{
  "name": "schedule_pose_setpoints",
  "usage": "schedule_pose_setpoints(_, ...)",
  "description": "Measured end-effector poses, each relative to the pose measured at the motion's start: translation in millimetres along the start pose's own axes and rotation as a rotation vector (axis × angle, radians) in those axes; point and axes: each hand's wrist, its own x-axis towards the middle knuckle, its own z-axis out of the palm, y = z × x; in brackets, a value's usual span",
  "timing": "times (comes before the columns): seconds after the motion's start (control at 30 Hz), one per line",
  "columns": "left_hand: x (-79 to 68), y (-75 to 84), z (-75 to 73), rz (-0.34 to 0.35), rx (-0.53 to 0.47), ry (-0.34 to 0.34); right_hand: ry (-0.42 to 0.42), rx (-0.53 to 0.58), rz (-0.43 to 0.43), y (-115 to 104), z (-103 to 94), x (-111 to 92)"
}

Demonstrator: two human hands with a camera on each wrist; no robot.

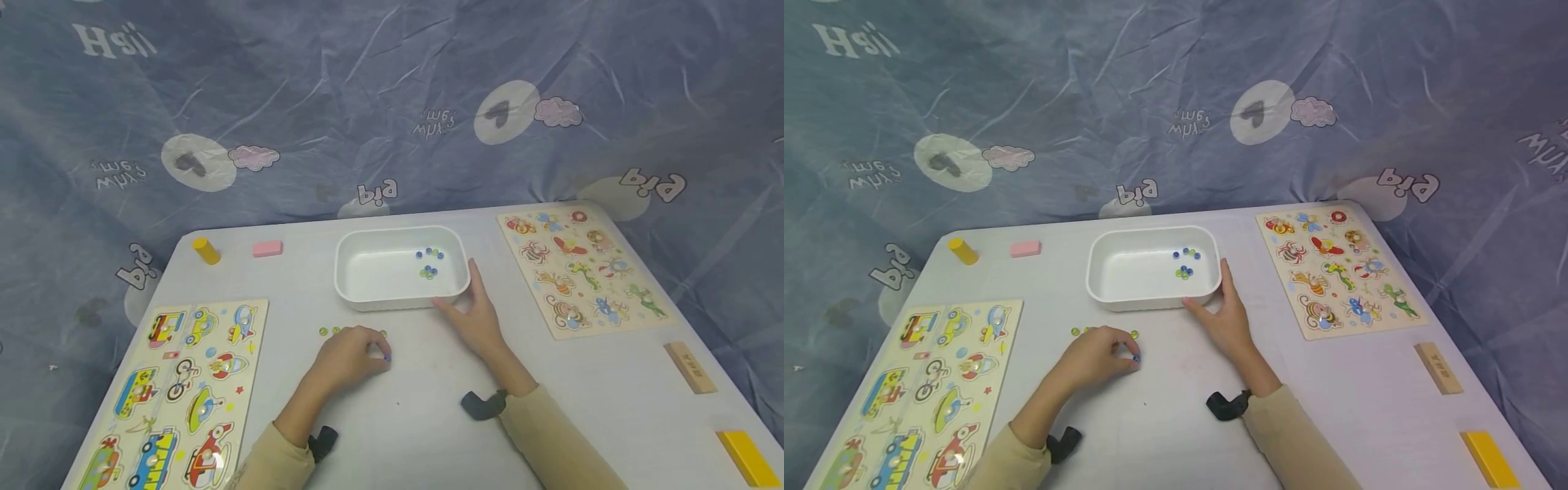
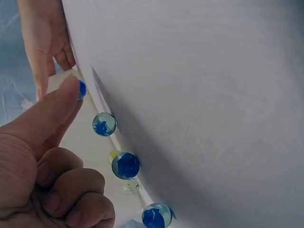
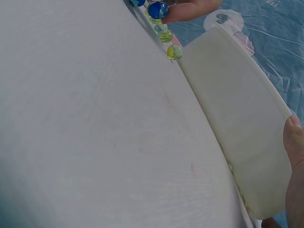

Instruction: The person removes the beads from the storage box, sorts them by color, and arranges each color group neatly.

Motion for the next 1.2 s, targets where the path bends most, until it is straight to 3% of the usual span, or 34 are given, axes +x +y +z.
schedule_pose_setpoints(0.5,-0.6,0.9,0.1,-0.019,0.027,0.009,0.008,0.022,-0.03,0.8,0.3,0.8)
schedule_pose_setpoints(0.7,-4.3,13.5,-21.7,-0.016,0.009,0.008,0.005,0.02,-0.014,0.0,0.2,-0.7)
schedule_pose_setpoints(0.8,-0.9,21.0,-38.9,-0.015,-0.016,0.048,0.004,0.024,-0.019,-0.4,-0.1,-0.7)
schedule_pose_setpoints(1.0,30.4,24.3,-66.6,0.039,-0.045,0.145,0.005,0.021,-0.01,0.3,-0.5,-0.3)
schedule_pose_setpoints(1.1,54.3,23.1,-70.2,0.063,-0.032,0.12,0.005,0.014,0.008,1.5,0.0,-0.1)
schedule_pose_setpoints(1.2,78.0,22.4,-67.2,0.059,-0.041,0.046,0.004,0.014,0.025,1.6,0.8,-0.1)
